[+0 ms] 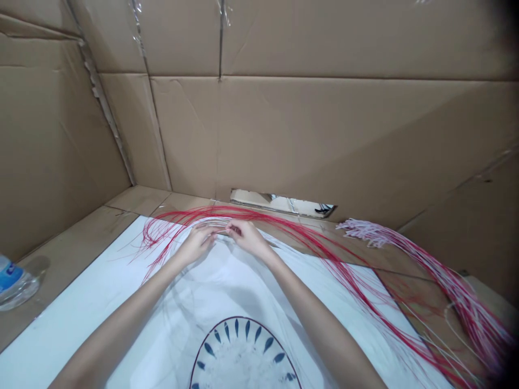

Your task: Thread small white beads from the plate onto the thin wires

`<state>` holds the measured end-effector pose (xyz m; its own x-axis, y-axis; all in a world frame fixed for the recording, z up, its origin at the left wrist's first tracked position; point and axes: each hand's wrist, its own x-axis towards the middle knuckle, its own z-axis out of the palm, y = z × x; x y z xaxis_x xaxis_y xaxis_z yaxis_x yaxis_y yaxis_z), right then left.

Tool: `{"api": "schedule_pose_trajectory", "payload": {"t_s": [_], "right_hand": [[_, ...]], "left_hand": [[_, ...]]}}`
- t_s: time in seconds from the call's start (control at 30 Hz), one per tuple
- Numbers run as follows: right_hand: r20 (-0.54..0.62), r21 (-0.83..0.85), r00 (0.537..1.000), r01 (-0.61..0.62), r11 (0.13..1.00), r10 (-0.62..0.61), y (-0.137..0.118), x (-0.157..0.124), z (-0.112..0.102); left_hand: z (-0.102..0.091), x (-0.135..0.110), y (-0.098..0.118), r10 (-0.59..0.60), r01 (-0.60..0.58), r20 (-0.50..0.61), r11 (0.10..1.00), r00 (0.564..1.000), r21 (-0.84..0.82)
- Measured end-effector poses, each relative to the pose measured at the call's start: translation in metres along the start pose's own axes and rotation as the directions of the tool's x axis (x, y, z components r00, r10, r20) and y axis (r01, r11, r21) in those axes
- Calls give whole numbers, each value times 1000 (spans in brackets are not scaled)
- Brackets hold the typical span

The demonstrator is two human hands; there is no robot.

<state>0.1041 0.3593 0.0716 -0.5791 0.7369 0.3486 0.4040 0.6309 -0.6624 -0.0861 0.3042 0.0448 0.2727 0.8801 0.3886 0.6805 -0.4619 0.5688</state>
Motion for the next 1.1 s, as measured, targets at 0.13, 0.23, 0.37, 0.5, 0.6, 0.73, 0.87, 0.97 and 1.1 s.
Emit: {"api": "schedule_pose_trajectory", "payload": {"t_s": [0.13,0.23,0.37,0.5,0.6,0.73,0.87,0.97,1.1], "right_hand": [[-131,40,991,-15,999,20,7,0,-15],[-248,84,966,-55,995,74,19,-1,-36],[-383,203,912,-74,976,149,29,-6,-64],[-407,271,893,-84,959,193,28,-12,-82],[-452,305,866,-74,949,213,24,-15,-92],[-524,347,808,-85,934,268,23,-22,-109],[-558,450,747,-92,888,360,28,-29,-125],[-541,522,732,-93,848,413,32,-33,-133],[-495,613,726,-98,784,478,38,-37,-142]], "left_hand": [[-19,3,-12,-117,114,-12,985,993,-127],[-38,2,-25,-169,159,-55,975,984,-155],[-61,0,-37,-243,220,-92,953,966,-210],[-80,-1,-31,-325,274,-124,909,937,-313],[-95,-2,-16,-370,277,-163,867,915,-414],[-112,-7,3,-412,311,-123,823,903,-476],[-119,-10,14,-452,434,110,716,885,-547],[-117,-10,20,-444,506,263,621,857,-599],[-112,-8,25,-462,555,321,578,827,-598]]}}
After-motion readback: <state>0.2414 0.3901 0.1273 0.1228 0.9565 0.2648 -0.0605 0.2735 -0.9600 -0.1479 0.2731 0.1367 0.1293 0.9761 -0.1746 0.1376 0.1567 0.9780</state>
